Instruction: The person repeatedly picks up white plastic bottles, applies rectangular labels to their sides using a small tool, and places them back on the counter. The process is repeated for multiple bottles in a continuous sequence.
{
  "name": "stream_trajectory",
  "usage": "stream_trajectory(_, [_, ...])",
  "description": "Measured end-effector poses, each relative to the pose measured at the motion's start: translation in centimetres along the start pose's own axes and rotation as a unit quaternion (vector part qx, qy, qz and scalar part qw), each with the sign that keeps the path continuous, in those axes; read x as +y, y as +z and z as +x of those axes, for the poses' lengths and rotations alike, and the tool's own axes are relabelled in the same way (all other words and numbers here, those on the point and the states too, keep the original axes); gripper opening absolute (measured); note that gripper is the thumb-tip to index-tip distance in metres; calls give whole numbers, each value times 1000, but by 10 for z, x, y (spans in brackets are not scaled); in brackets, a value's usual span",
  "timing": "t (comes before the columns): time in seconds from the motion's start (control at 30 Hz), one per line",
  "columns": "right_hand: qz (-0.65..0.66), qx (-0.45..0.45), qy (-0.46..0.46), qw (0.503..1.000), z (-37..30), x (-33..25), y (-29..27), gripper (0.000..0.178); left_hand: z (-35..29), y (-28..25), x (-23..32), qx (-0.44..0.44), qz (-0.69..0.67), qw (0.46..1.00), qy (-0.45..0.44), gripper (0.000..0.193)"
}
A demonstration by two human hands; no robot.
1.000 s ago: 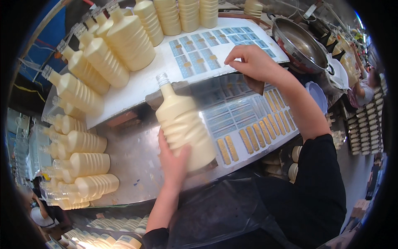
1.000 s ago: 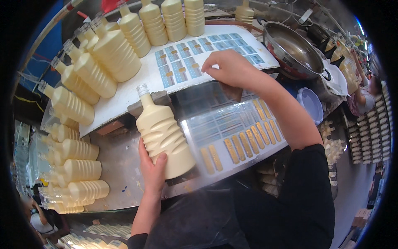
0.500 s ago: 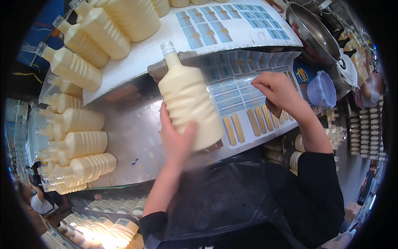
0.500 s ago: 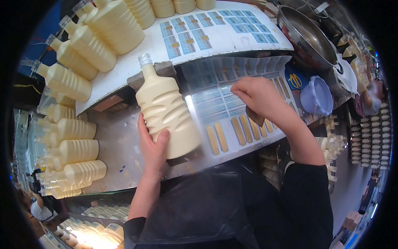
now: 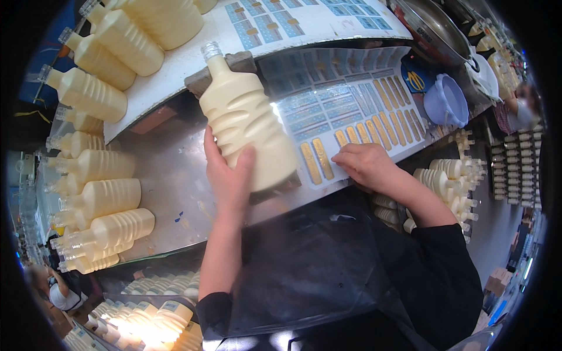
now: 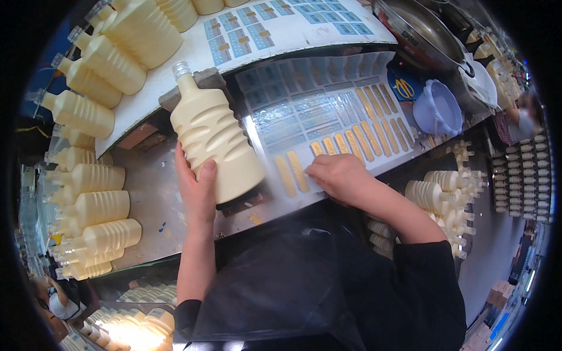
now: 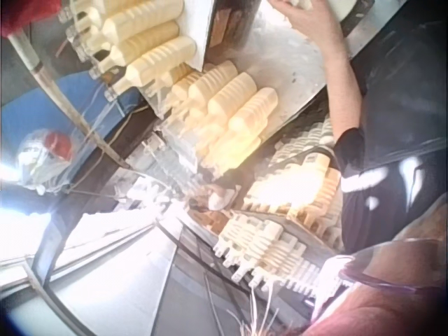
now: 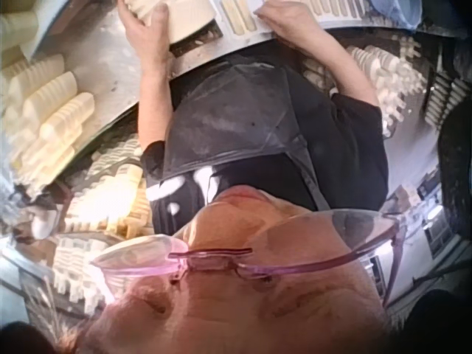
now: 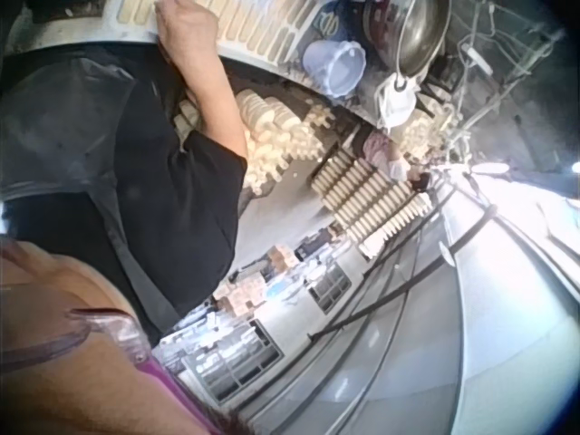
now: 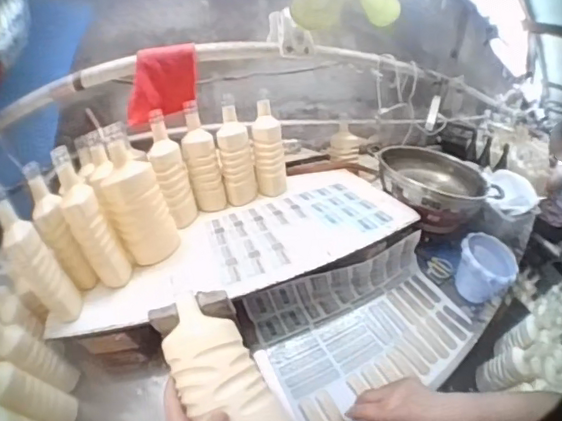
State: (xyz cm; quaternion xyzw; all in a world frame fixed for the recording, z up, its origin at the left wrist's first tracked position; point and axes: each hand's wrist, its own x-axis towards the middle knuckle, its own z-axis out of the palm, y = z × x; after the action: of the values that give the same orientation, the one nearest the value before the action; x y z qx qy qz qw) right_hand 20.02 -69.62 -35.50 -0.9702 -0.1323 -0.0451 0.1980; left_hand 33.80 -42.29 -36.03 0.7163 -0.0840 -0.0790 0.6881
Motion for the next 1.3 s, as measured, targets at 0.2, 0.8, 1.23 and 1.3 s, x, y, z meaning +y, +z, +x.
stream_trajectory(0.2, [-20, -4, -45, 999, -14, -11, 21, 20, -1, 4, 7, -11, -24, 1000, -8, 88])
stream_trajectory(0.8, [-62, -4, -63, 996, -32, -21, 22, 28, 0, 1, -5, 8, 31, 999, 5, 91])
stream_trajectory(1.23, [-66, -21, -58, 996, -37, -20, 22, 41, -1, 1, -3, 9, 26, 1000, -8, 92])
stream_trajectory(1.3, [-65, -24, -52, 996, -38, -21, 22, 44, -1, 0, -4, 7, 27, 1000, -6, 92])
